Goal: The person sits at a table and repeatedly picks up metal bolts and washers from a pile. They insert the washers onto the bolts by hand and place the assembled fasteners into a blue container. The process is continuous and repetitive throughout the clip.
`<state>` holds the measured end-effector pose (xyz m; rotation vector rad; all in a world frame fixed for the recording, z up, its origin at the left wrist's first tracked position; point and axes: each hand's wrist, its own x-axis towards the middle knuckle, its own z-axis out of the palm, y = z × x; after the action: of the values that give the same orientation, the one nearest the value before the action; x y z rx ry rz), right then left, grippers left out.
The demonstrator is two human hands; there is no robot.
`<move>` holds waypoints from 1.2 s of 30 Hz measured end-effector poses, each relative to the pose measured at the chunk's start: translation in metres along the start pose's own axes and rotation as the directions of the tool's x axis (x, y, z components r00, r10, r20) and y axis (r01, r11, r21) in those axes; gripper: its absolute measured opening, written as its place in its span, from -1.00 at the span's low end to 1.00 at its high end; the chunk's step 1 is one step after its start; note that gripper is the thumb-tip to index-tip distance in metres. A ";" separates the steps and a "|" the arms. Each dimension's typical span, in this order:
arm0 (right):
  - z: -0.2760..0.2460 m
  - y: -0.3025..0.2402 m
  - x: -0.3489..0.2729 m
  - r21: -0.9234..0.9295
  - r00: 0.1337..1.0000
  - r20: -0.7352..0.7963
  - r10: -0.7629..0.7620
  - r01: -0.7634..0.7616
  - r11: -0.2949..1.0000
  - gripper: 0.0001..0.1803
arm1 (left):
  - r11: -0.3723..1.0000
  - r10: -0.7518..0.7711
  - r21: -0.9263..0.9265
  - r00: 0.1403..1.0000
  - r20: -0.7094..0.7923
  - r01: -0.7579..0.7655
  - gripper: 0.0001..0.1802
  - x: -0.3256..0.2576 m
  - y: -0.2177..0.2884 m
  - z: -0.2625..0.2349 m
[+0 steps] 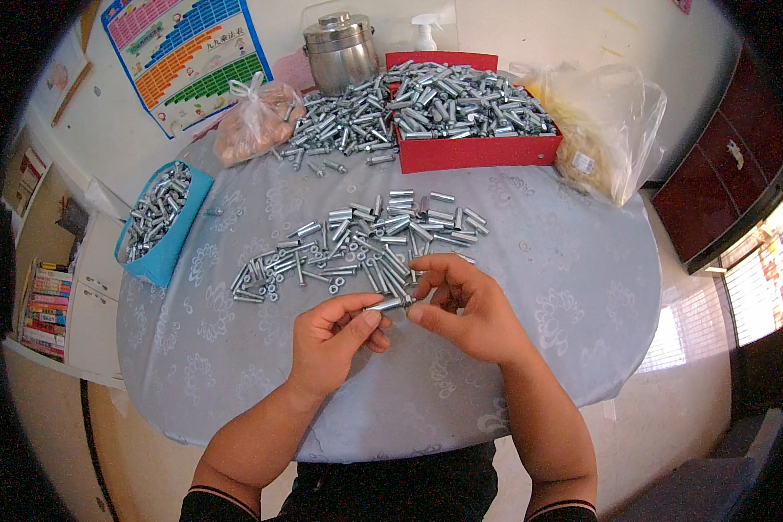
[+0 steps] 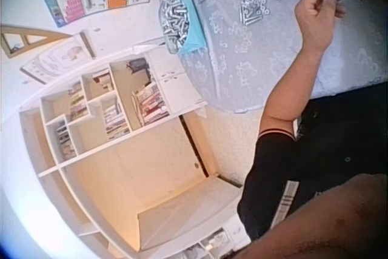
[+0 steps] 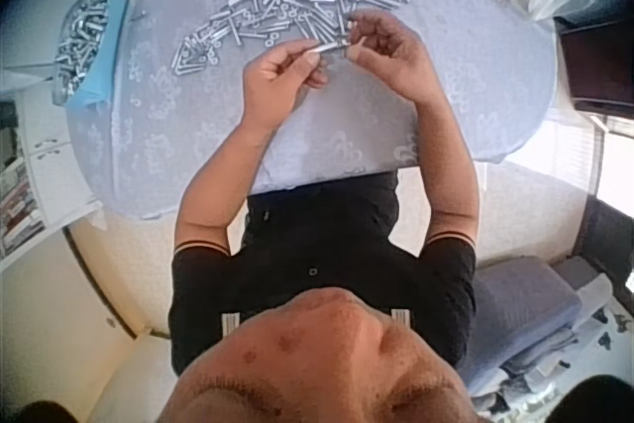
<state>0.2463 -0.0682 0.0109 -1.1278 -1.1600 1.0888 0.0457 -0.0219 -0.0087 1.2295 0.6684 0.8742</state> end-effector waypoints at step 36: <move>-0.001 0.009 -0.001 0.008 0.988 0.076 0.136 -0.137 0.990 -0.81 | 0.999 0.019 0.050 1.000 -0.003 -0.019 -0.72 -0.001 -0.004 -0.001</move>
<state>0.2467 -0.0679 0.0021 -1.1786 -1.1449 1.2520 0.0457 -0.0224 -0.0131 1.2813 0.6853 0.8801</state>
